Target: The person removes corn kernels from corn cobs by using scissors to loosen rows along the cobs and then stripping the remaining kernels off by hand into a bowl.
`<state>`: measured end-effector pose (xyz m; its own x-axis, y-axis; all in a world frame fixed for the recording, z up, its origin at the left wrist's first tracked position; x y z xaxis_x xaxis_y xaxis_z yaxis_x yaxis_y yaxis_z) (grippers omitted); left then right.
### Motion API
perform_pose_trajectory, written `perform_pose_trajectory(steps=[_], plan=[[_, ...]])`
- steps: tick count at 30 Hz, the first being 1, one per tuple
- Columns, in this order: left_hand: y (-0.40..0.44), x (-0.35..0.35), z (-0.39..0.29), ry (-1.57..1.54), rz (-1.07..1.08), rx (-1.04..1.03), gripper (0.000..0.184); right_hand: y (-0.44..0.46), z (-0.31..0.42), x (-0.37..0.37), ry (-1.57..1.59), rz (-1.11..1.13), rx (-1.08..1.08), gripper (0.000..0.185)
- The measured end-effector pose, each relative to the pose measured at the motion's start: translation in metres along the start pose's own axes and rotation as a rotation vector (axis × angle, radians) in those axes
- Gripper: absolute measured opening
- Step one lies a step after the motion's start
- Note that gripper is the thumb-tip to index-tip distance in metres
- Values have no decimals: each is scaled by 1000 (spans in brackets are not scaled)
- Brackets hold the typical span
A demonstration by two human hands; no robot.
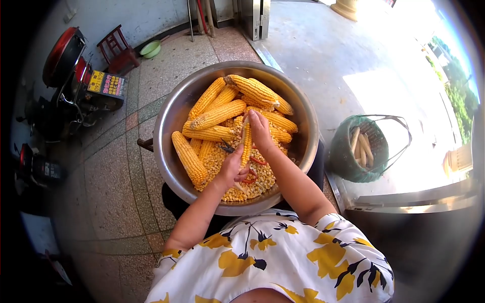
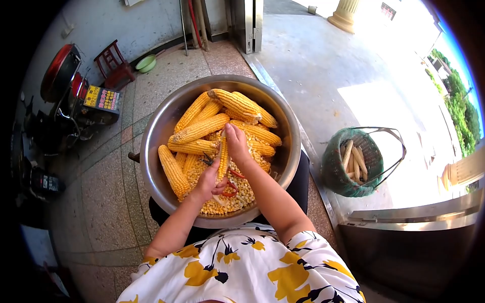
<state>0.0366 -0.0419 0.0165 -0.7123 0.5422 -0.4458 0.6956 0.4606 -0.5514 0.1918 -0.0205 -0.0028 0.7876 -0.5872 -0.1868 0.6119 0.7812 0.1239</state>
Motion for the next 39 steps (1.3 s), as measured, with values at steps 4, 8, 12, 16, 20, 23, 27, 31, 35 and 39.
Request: perform_pose_trajectory(steps=[4, 8, 12, 16, 20, 23, 27, 31, 35, 39], plan=[[-4, 5, -8, -248, 233, 168, 50, -3, 12, 1, -74, -33, 149, 40], [-6, 7, -13, -327, 241, 110, 45, -1, 6, -5, 28, 66, 7, 42], [16, 13, 5, 141, -221, -268, 41, -1, 11, -11, 405, 65, -488, 49], [14, 7, 12, 870, -431, -817, 39, -13, 17, -13, 351, -23, -481, 51], [9, 5, 5, 1129, -537, -722, 36, -13, 17, -14, 432, -203, -499, 50], [18, 9, 13, 931, -428, -742, 39, -17, 21, -13, 392, -202, -473, 48], [17, 6, 10, 265, -167, -340, 37, -20, 36, -12, 324, -166, -315, 47], [1, -7, 6, 5, 37, -214, 43, -17, 35, -8, 172, -165, -53, 46], [25, 15, 9, 422, -296, -710, 45, -14, 11, -14, 27, -61, -234, 46], [31, 15, 9, 637, -378, -902, 44, -27, 26, -32, 366, -94, -505, 51]])
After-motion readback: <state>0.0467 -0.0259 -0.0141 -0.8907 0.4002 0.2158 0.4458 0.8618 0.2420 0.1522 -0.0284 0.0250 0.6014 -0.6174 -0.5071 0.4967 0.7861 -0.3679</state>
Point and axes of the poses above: each hand's wrist, its own y-axis towards the middle knuckle, its own x-axis out of the back of the hand, z = x × y, the point moved 2 cm from there along y, towards the middle knuckle, and after that the axes turned 6 degrees about -z, right-handed, at the moved point
